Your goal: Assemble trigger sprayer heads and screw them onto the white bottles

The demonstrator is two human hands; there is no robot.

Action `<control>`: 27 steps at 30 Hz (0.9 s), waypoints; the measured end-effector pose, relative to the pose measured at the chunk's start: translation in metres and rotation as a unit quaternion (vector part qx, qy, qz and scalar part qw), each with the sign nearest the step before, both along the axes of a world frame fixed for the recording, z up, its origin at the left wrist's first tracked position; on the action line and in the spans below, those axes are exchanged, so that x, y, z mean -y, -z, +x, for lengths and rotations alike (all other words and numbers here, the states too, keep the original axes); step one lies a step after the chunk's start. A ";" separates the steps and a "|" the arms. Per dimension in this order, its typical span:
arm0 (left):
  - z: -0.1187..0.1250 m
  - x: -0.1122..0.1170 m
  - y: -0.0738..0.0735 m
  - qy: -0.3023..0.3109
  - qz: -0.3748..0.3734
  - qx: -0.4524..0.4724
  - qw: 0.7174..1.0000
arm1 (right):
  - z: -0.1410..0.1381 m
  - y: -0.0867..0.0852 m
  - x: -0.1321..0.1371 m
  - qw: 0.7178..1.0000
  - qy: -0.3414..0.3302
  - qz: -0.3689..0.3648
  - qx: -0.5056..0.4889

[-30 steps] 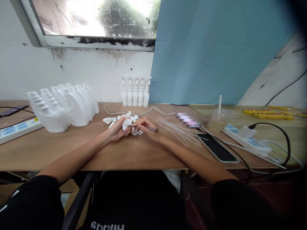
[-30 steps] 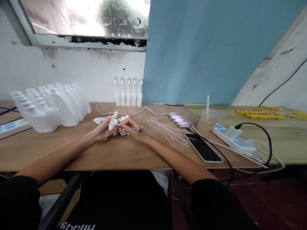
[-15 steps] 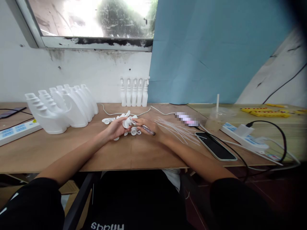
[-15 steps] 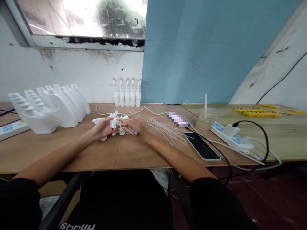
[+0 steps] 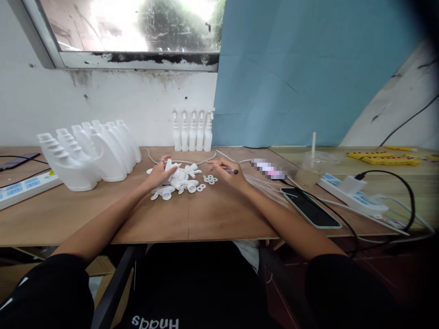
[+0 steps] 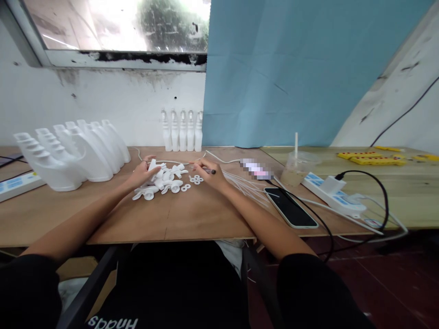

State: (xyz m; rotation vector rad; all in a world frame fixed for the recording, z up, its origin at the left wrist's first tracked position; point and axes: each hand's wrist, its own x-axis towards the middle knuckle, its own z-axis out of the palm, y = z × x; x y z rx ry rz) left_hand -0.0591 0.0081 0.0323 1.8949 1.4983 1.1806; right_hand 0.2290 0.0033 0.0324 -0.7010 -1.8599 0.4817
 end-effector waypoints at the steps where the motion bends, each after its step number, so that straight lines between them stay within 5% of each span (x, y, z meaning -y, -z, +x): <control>1: -0.001 -0.001 0.001 -0.005 0.005 -0.005 1.000 | 0.001 0.001 -0.002 1.000 -0.001 -0.004 -0.012; 11: -0.007 -0.016 0.011 0.011 0.063 -0.031 0.997 | 0.003 -0.004 -0.002 0.999 0.023 -0.005 -0.036; 17: -0.016 -0.030 -0.001 -0.014 0.085 -0.087 0.992 | 0.005 -0.007 0.000 0.998 0.054 0.015 -0.014; 27: 0.018 -0.140 -0.057 -0.032 0.115 -0.267 0.956 | 0.008 -0.003 -0.004 0.998 0.064 0.012 0.016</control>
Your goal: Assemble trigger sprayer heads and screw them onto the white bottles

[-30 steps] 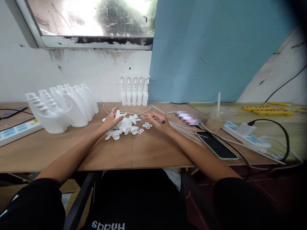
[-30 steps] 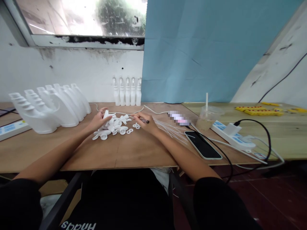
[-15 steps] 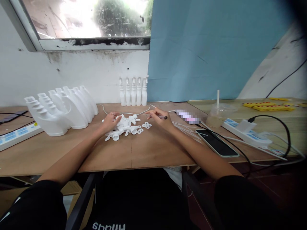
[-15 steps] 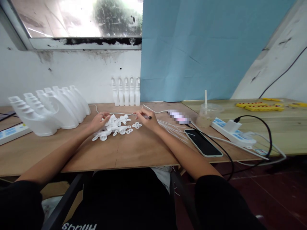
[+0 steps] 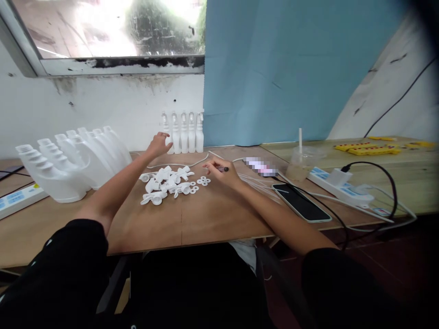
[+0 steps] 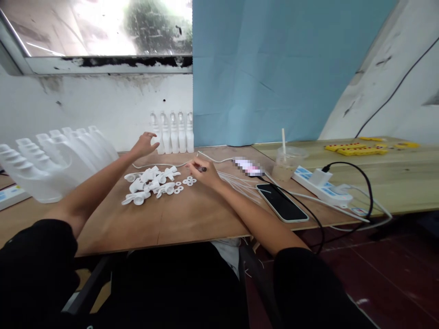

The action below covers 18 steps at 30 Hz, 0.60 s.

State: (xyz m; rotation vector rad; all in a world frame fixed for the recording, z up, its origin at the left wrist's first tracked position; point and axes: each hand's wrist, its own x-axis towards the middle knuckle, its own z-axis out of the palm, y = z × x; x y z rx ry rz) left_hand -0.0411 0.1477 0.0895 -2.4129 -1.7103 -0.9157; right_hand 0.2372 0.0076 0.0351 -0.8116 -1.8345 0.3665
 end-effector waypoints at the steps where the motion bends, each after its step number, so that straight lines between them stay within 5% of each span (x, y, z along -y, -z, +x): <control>1: 0.005 -0.012 -0.005 -0.019 -0.005 -0.009 1.000 | 0.000 -0.001 0.001 1.000 0.001 0.002 0.002; 9: 0.025 -0.078 -0.050 -0.131 -0.062 0.039 0.989 | 0.002 -0.010 0.004 1.000 0.013 0.002 0.003; 18: 0.026 -0.098 -0.081 -0.130 -0.101 0.057 0.985 | 0.004 -0.017 0.007 1.000 0.019 0.016 0.005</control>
